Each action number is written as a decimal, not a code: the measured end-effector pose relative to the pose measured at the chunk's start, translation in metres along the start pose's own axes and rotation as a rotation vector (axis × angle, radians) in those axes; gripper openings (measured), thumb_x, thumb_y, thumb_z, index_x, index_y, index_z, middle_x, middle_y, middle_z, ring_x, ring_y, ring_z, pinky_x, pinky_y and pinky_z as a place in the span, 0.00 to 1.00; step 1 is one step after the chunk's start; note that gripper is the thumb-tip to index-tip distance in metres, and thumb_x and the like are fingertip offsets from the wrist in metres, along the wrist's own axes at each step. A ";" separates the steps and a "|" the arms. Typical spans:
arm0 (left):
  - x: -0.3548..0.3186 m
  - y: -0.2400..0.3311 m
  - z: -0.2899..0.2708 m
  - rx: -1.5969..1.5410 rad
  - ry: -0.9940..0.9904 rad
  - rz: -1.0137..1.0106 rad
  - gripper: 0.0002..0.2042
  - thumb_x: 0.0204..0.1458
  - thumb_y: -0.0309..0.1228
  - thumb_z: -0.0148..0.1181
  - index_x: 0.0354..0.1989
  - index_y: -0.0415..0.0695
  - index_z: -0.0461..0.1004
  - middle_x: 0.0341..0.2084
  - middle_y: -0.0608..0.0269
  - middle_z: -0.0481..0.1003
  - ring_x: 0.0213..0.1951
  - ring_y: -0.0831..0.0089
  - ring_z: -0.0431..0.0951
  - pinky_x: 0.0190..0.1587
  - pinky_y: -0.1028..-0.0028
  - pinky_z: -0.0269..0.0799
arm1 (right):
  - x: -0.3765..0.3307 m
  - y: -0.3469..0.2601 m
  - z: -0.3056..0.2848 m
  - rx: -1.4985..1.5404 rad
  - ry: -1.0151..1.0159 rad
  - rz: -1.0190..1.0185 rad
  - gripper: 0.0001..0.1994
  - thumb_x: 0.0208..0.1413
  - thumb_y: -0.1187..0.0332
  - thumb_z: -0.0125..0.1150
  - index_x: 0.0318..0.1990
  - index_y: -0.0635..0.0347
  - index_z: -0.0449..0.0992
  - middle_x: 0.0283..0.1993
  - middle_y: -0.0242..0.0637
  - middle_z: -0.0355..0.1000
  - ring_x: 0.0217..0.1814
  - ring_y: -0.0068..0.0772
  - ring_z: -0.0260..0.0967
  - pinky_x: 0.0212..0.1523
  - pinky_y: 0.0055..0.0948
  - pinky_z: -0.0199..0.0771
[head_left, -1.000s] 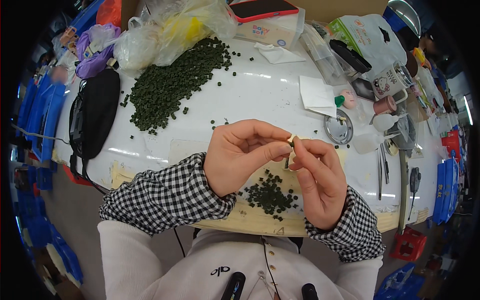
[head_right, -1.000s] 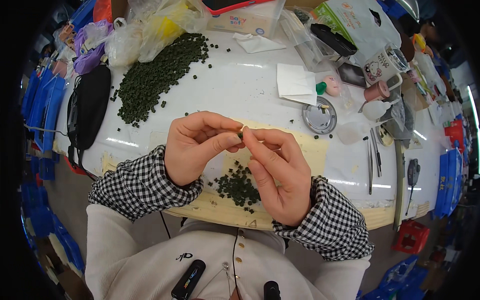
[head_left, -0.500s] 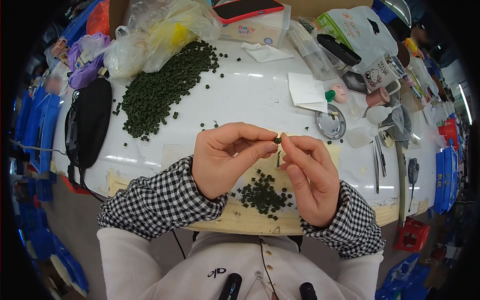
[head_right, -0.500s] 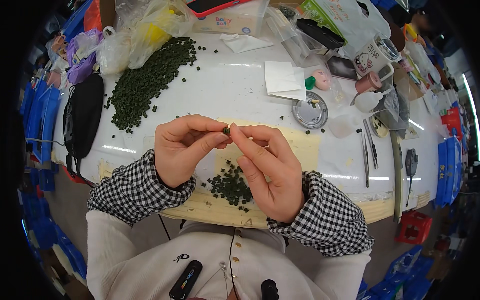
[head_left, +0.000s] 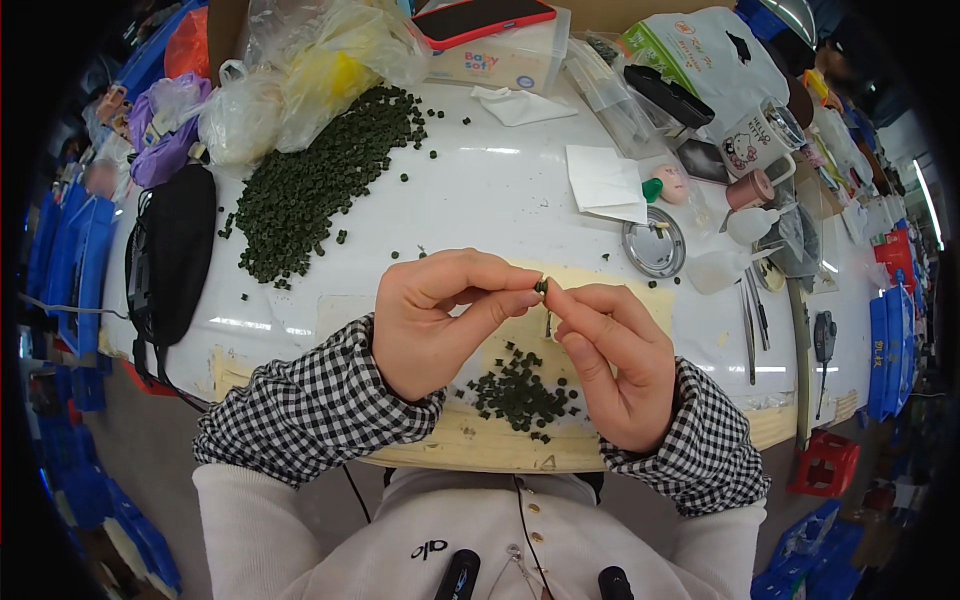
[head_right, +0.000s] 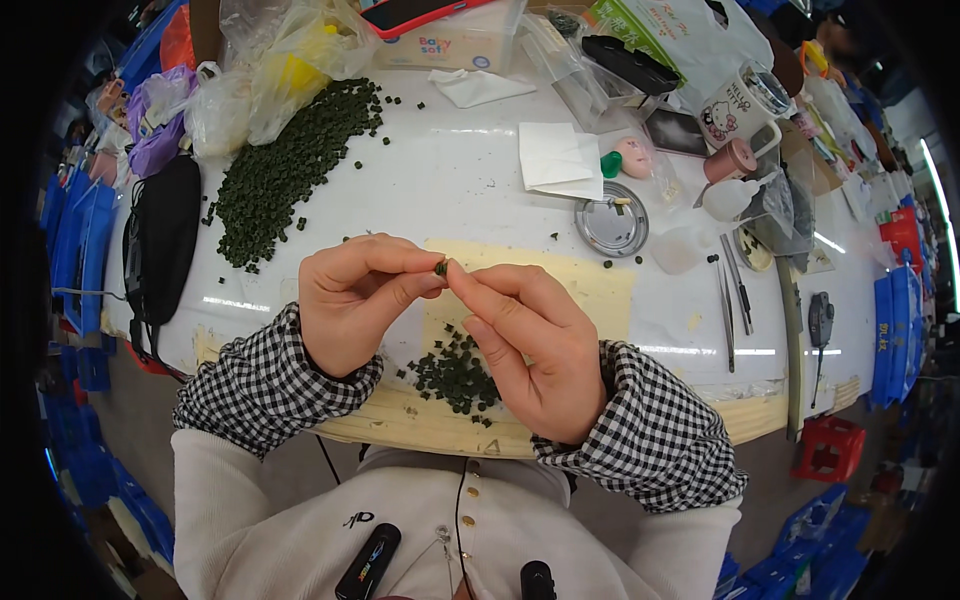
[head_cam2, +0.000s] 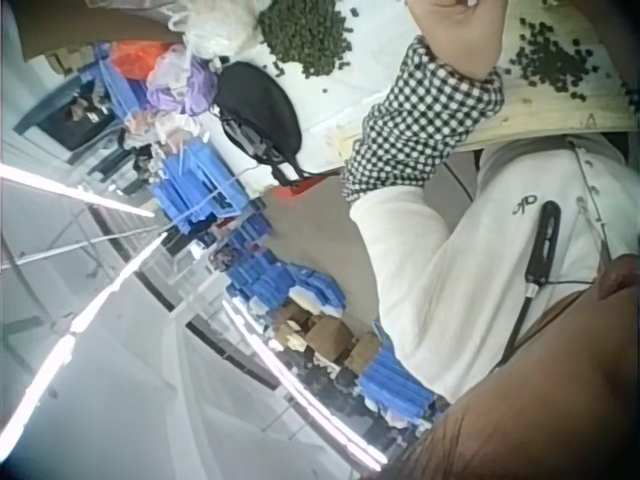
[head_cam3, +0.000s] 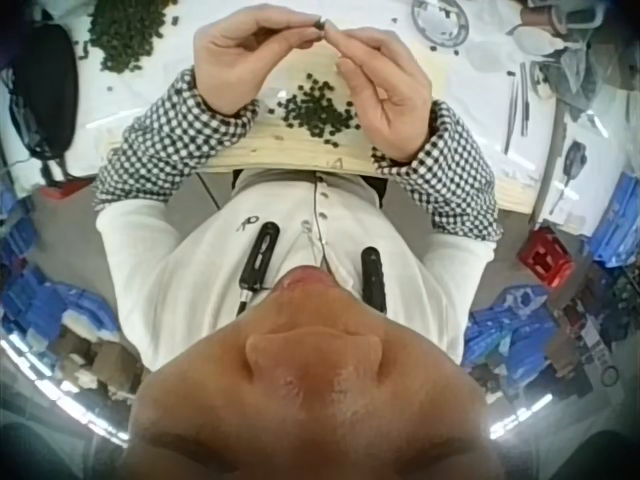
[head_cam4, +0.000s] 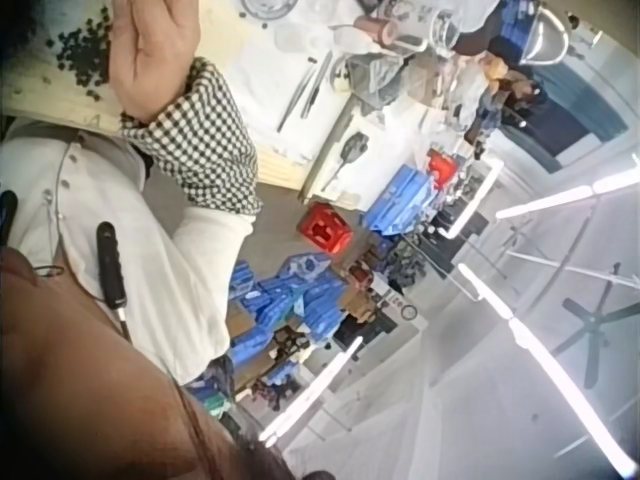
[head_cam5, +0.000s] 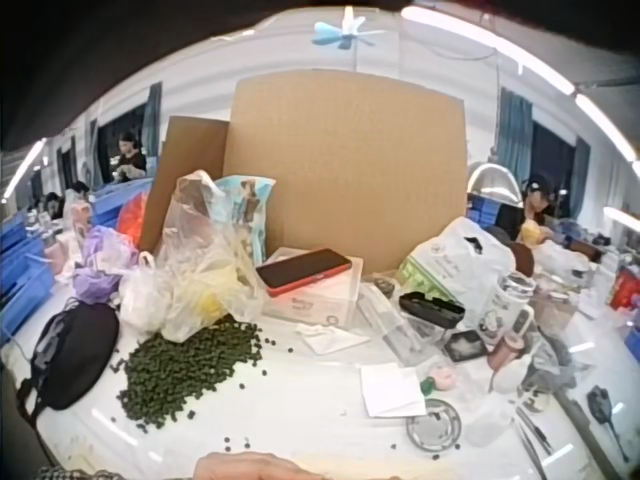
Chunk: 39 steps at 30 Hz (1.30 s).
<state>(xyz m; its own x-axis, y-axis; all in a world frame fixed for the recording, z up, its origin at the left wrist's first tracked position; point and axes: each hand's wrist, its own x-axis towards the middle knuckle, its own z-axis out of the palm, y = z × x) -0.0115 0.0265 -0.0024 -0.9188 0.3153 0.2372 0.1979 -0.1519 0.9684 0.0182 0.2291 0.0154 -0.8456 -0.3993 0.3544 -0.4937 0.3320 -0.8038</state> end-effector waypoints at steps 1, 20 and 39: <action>0.000 -0.001 0.000 0.005 -0.003 -0.002 0.08 0.53 0.18 0.60 0.41 0.35 0.78 0.34 0.58 0.78 0.37 0.76 0.78 0.43 0.78 0.75 | 0.000 0.000 0.000 -0.001 -0.004 -0.005 0.18 0.57 0.80 0.54 0.56 0.67 0.71 0.46 0.44 0.69 0.42 0.34 0.70 0.41 0.23 0.71; -0.001 -0.001 0.002 -0.046 0.004 -0.029 0.08 0.53 0.14 0.57 0.40 0.33 0.76 0.35 0.53 0.78 0.37 0.71 0.79 0.42 0.75 0.77 | 0.001 0.002 -0.002 0.049 -0.025 -0.018 0.19 0.57 0.82 0.53 0.57 0.68 0.70 0.45 0.44 0.69 0.38 0.30 0.70 0.37 0.21 0.71; -0.001 -0.002 0.002 -0.164 0.024 -0.117 0.07 0.54 0.17 0.57 0.42 0.31 0.75 0.36 0.53 0.78 0.39 0.72 0.80 0.45 0.76 0.77 | 0.003 0.001 -0.004 0.042 -0.022 0.011 0.18 0.57 0.81 0.53 0.56 0.68 0.71 0.45 0.44 0.70 0.38 0.29 0.70 0.37 0.20 0.71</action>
<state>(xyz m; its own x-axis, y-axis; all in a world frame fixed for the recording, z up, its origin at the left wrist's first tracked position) -0.0106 0.0288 -0.0048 -0.9405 0.3177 0.1201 0.0329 -0.2668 0.9632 0.0140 0.2316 0.0179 -0.8460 -0.4146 0.3353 -0.4751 0.3007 -0.8270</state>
